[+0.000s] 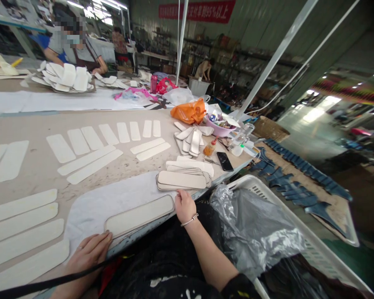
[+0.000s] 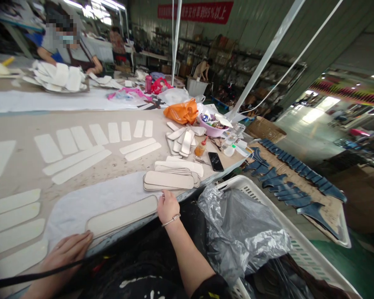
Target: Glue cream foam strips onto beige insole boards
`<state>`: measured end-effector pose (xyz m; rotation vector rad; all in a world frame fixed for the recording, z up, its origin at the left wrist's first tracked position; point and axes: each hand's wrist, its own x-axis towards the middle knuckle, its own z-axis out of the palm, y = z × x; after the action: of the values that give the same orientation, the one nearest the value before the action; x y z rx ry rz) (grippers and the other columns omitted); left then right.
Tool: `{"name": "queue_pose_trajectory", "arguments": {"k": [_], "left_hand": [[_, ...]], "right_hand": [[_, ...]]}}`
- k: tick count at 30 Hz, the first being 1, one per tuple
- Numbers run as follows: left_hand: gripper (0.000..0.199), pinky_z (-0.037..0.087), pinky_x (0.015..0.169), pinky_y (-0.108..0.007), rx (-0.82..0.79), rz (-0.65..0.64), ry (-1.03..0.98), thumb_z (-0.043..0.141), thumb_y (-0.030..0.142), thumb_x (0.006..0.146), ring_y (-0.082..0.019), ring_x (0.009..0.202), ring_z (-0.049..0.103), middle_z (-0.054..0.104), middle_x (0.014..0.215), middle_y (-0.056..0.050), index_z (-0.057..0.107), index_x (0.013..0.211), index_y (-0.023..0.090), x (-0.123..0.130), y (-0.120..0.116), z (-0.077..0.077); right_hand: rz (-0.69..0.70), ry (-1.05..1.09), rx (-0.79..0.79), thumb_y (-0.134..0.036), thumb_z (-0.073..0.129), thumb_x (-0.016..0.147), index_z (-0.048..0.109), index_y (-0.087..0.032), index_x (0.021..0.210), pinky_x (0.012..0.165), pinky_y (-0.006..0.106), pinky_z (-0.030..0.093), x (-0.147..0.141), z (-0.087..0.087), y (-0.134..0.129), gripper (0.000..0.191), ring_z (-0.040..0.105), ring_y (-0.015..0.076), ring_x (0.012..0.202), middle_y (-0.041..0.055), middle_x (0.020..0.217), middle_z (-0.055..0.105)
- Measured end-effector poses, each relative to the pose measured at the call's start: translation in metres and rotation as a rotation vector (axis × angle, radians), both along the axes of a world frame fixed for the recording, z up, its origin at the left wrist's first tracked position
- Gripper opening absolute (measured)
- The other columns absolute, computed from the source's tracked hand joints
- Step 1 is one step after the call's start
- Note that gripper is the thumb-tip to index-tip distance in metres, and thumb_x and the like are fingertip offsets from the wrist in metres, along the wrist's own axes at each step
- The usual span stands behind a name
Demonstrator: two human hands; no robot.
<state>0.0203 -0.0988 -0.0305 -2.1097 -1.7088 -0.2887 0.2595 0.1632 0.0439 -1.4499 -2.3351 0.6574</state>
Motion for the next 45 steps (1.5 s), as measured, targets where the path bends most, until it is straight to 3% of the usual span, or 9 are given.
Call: {"name": "queue_pose_trajectory", "arguments": {"k": [3, 7, 10, 15, 20, 27, 33, 37, 45], "left_hand": [[0.038, 0.052, 0.083, -0.043, -0.017, -0.031, 0.028, 0.048, 0.009, 0.075, -0.026, 0.098, 0.062, 0.068, 0.106, -0.006, 0.065, 0.105, 0.024, -0.002, 0.0, -0.001], [0.037, 0.051, 0.084, -0.043, -0.046, -0.021, 0.03, 0.046, 0.008, 0.074, -0.027, 0.099, 0.061, 0.068, 0.106, -0.006, 0.067, 0.101, 0.023, -0.002, -0.001, 0.0], [0.037, 0.05, 0.084, -0.041, -0.071, -0.011, 0.028, 0.046, 0.008, 0.074, -0.025, 0.098, 0.061, 0.068, 0.106, -0.005, 0.067, 0.099, 0.024, -0.001, 0.0, 0.006], [0.036, 0.051, 0.081, -0.039, -0.033, -0.02, -0.046, 0.046, 0.007, 0.076, -0.023, 0.095, 0.063, 0.07, 0.1, -0.004, 0.065, 0.101, 0.025, 0.005, 0.007, 0.017], [0.021, 0.055, 0.077, -0.033, 0.049, 0.234, -0.348, 0.053, 0.022, 0.083, -0.018, 0.084, 0.065, 0.07, 0.093, -0.003, 0.065, 0.1, 0.026, 0.017, 0.012, 0.018], [0.027, 0.058, 0.074, -0.028, 0.162, 0.54, -0.579, 0.052, 0.032, 0.086, -0.017, 0.084, 0.068, 0.07, 0.099, -0.005, 0.062, 0.108, 0.021, 0.025, 0.004, 0.039], [0.049, 0.041, 0.104, -0.041, -0.241, 0.209, -0.45, 0.043, 0.038, 0.091, -0.026, 0.132, 0.039, 0.046, 0.14, -0.014, 0.043, 0.135, 0.016, 0.075, 0.072, 0.054], [0.07, 0.026, 0.112, -0.046, -0.45, 0.087, -0.402, 0.037, 0.056, 0.088, -0.029, 0.14, 0.019, 0.027, 0.15, -0.016, 0.026, 0.143, 0.014, 0.091, 0.1, 0.048], [0.067, 0.028, 0.11, -0.042, -0.333, 0.321, -0.269, 0.04, 0.048, 0.09, -0.026, 0.139, 0.023, 0.025, 0.151, -0.014, 0.018, 0.146, 0.017, 0.029, 0.031, 0.025]], "right_hand": [[0.127, 0.051, 0.151, -0.026, 0.034, 0.094, 0.048, -0.009, 0.13, 0.102, 0.033, 0.038, -0.008, -0.004, -0.016, 0.042, 0.048, 0.0222, 0.12, 0.0158, 0.128, 0.054], [0.711, 0.012, 0.258, -0.043, 0.04, 0.092, 0.027, -0.008, 0.143, 0.114, 0.038, 0.02, -0.034, -0.006, -0.066, 0.063, 0.019, 0.0214, 0.139, 0.0119, 0.149, 0.029], [0.903, -0.057, 0.249, -0.05, 0.037, 0.093, 0.022, -0.012, 0.145, 0.115, 0.042, 0.012, -0.046, -0.013, -0.086, 0.066, 0.01, 0.0197, 0.141, 0.0077, 0.153, 0.021], [0.84, -0.15, 0.153, -0.057, 0.031, 0.093, 0.024, -0.012, 0.145, 0.116, 0.044, 0.008, -0.024, -0.031, -0.05, 0.069, 0.012, 0.0204, 0.141, 0.0079, 0.152, 0.022], [0.632, -0.241, 0.126, -0.059, 0.032, 0.091, 0.021, -0.01, 0.146, 0.115, 0.044, 0.009, 0.005, -0.041, -0.011, 0.074, 0.01, 0.0223, 0.142, 0.0104, 0.153, 0.015], [0.607, -0.305, 0.139, -0.054, 0.036, 0.091, 0.021, -0.011, 0.146, 0.115, 0.046, 0.008, 0.005, -0.05, -0.013, 0.072, 0.009, 0.0244, 0.142, 0.009, 0.153, 0.013], [0.613, -0.358, 0.196, -0.052, 0.034, 0.092, 0.022, -0.008, 0.146, 0.114, 0.047, 0.01, 0.004, -0.051, -0.014, 0.071, 0.011, 0.0255, 0.141, 0.0101, 0.153, 0.012], [0.619, -0.386, 0.23, -0.051, 0.033, 0.092, 0.023, -0.009, 0.146, 0.113, 0.047, 0.013, 0.004, -0.052, -0.015, 0.069, 0.012, 0.0259, 0.141, 0.0106, 0.153, 0.013], [0.622, -0.371, 0.204, -0.054, 0.033, 0.091, 0.022, -0.009, 0.146, 0.114, 0.048, 0.011, 0.004, -0.057, -0.014, 0.071, 0.01, 0.0256, 0.142, 0.0098, 0.153, 0.012]]}}
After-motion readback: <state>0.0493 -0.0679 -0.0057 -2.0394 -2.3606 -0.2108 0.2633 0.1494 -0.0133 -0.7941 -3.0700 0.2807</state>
